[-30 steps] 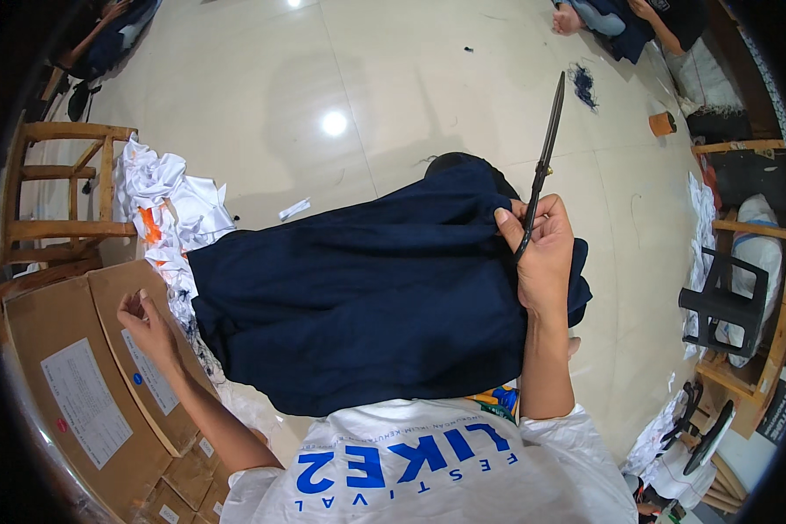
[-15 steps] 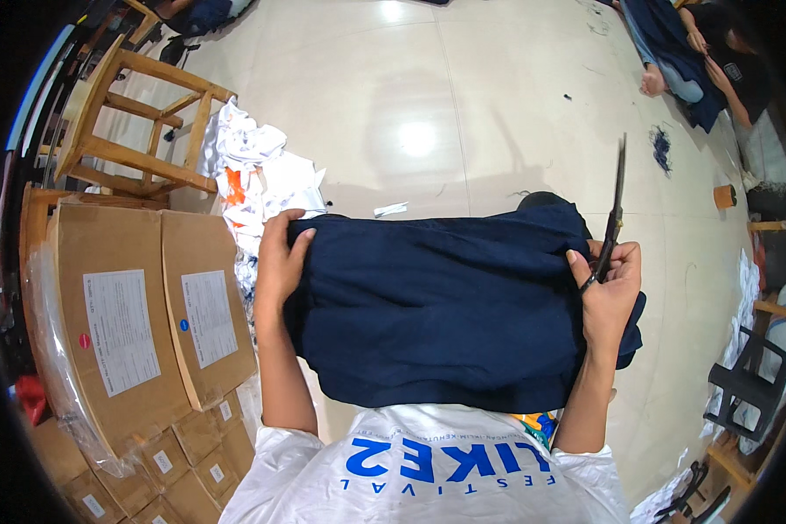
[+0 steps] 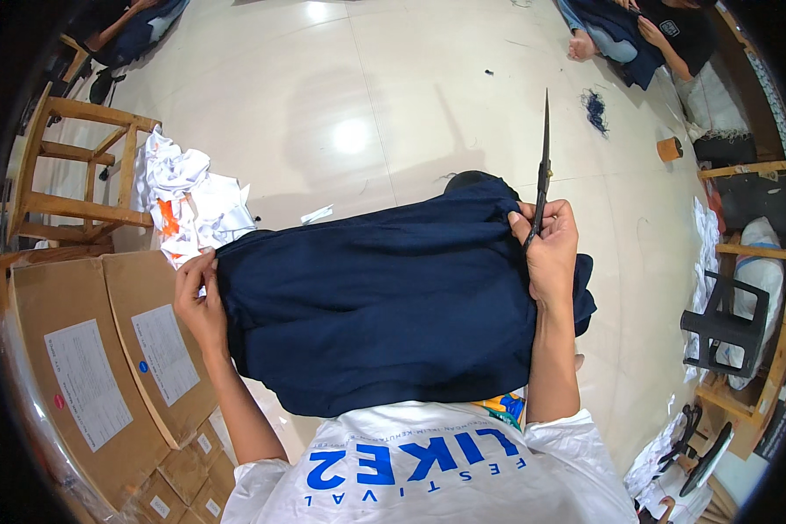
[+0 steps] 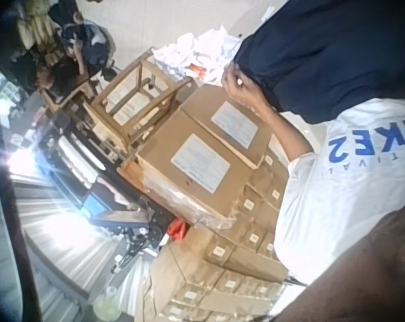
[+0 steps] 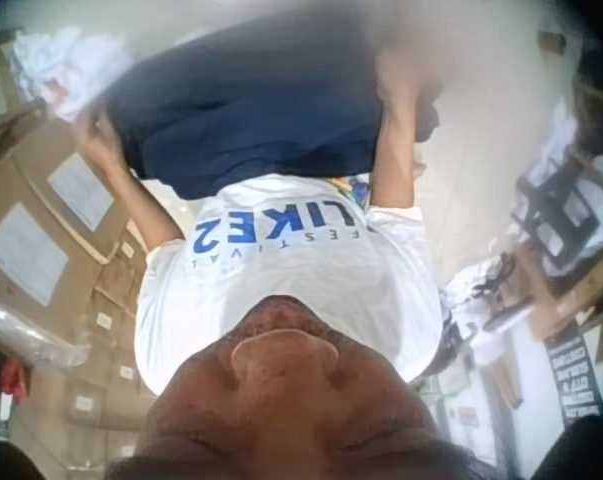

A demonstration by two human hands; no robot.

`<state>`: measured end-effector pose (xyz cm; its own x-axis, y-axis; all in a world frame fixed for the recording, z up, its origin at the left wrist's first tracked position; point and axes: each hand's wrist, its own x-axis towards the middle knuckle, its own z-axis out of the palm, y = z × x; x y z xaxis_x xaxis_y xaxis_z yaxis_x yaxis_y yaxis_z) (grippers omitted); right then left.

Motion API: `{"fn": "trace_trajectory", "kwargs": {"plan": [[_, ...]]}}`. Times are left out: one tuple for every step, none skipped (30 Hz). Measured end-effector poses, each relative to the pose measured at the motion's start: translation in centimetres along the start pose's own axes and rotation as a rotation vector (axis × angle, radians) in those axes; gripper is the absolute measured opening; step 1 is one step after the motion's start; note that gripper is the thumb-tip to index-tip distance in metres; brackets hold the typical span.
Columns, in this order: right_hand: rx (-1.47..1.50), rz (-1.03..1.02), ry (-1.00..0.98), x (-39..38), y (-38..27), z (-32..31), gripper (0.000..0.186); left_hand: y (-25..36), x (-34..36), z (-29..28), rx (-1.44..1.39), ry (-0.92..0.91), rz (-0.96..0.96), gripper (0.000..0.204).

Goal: The person uses scissors to cut a dark blue piece of fabric while sitting on the floor. They repeatedly trim the edges and cut small sections of the material.

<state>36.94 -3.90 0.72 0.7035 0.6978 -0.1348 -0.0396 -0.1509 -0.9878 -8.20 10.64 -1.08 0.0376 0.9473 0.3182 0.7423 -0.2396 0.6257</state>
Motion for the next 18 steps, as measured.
{"fn": "trace_trajectory", "kwargs": {"plan": [[-0.004,-0.004,0.001,0.0,-0.1,0.1,0.034,0.3,-0.1,-0.2,0.016,0.02,0.001,0.016],[-0.032,0.001,-0.006,0.0,-0.3,0.2,0.034,0.3,-0.2,-0.3,-0.003,0.026,-0.026,0.015],[-0.061,0.005,-0.013,0.0,-0.7,0.3,0.035,0.3,-0.4,-0.5,-0.021,0.032,-0.054,0.015],[-0.086,0.011,-0.02,0.0,-1.0,0.4,0.035,0.3,-0.6,-0.8,-0.037,0.039,-0.08,0.014],[-0.099,-0.031,-0.011,0.1,-1.0,0.5,0.036,0.1,-0.8,-1.0,-0.099,0.05,-0.115,0.014],[-0.111,-0.074,-0.004,0.1,-1.0,0.5,0.036,-0.3,-1.1,-1.2,-0.16,0.061,-0.151,0.014],[-0.124,-0.116,0.004,0.2,-1.0,0.6,0.036,-0.6,-1.4,-1.4,-0.222,0.072,-0.188,0.015],[-0.21,-0.142,0.048,0.1,-1.3,0.5,0.036,-1.1,-1.6,-1.9,-0.253,0.075,-0.183,0.016],[-0.295,-0.168,0.091,0.1,-1.8,0.4,0.036,-1.6,-1.9,-2.5,-0.284,0.078,-0.178,0.016],[-0.383,-0.197,0.137,0.1,-2.1,0.2,0.035,-2.0,-2.2,-3.0,-0.32,0.081,-0.173,0.017],[-0.392,-0.21,0.153,0.1,-2.2,0.0,0.035,-2.1,-2.6,-3.5,-0.33,0.09,-0.165,0.017],[-0.401,-0.223,0.169,0.2,-2.2,-0.2,0.035,-2.1,-3.0,-4.0,-0.341,0.098,-0.158,0.017],[-0.412,-0.238,0.187,0.3,-2.3,-0.5,0.035,-2.0,-3.3,-4.5,-0.355,0.106,-0.151,0.016],[-0.373,-0.221,0.185,0.5,-2.2,-0.8,0.035,-1.8,-3.5,-4.9,-0.337,0.081,-0.135,0.016],[-0.334,-0.203,0.183,0.8,-2.0,-1.0,0.034,-1.6,-3.7,-5.0,-0.371,0.057,-0.158,0.016],[-0.288,-0.185,0.177,0.9,-1.7,-1.0,0.034,-1.5,-3.8,-5.4,-0.397,0.037,-0.179,0.016],[-0.278,-0.196,0.174,1.0,-1.7,-1.1,0.034,-1.4,-3.8,-5.7,-0.424,0.017,-0.2,0.016],[-0.268,-0.208,0.17,1.0,-1.7,-1.2,0.033,-1.3,-3.8,-5.8,-0.458,-0.012,-0.206,0.016]]}}
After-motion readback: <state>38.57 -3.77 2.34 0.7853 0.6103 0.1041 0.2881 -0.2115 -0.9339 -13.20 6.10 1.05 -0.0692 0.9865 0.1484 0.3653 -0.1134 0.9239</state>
